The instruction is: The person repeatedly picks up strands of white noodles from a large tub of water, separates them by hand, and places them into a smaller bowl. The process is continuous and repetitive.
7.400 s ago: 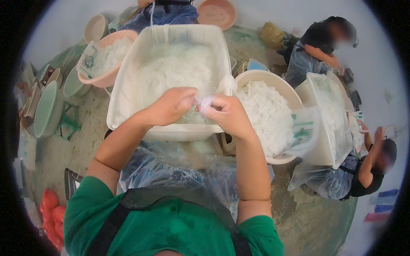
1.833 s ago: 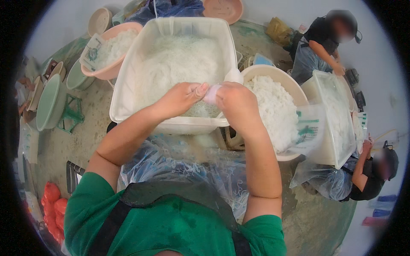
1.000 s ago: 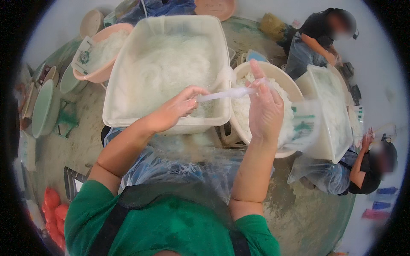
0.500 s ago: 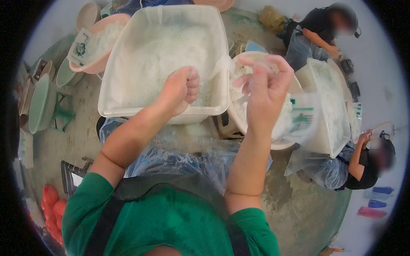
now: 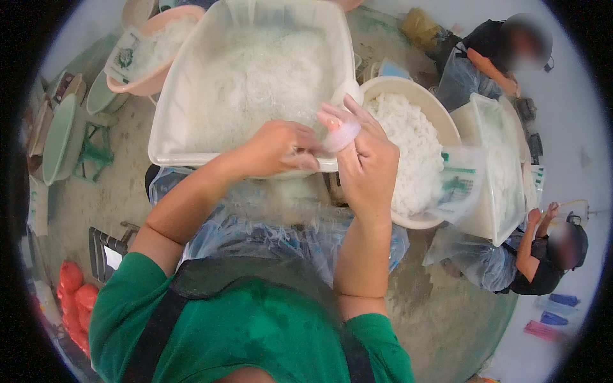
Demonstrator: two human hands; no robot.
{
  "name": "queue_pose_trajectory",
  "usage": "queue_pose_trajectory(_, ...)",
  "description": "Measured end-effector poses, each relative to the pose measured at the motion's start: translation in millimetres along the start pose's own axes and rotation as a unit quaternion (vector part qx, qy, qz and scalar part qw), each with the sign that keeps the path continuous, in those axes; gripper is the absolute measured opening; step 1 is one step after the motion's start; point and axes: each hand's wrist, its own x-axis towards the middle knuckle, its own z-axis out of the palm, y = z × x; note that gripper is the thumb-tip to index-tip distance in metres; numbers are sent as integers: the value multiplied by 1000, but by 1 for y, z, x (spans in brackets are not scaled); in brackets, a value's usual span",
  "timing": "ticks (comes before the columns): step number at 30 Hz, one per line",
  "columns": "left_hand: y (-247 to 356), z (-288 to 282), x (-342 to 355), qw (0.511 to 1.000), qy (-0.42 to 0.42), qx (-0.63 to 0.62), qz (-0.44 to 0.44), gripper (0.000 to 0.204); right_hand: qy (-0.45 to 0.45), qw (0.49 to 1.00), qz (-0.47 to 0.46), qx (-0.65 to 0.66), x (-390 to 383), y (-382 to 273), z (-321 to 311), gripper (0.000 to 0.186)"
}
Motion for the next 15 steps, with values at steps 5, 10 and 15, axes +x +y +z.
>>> queue_pose_trajectory(5, 8, 25, 11, 872, 101, -475, -62, 34, 42, 926, 116, 358, 9, 12, 0, 29)
queue_pose_trajectory(10, 4, -1, 12, 796, 75, -567, -197, 39, -14, 996, 82, 39, 6, 25, 0, 21)
queue_pose_trajectory(15, 24, -19, 15, 969, 217, -93, -71, 51, -46, 977, -72, -196, 11, 8, 15, 16)
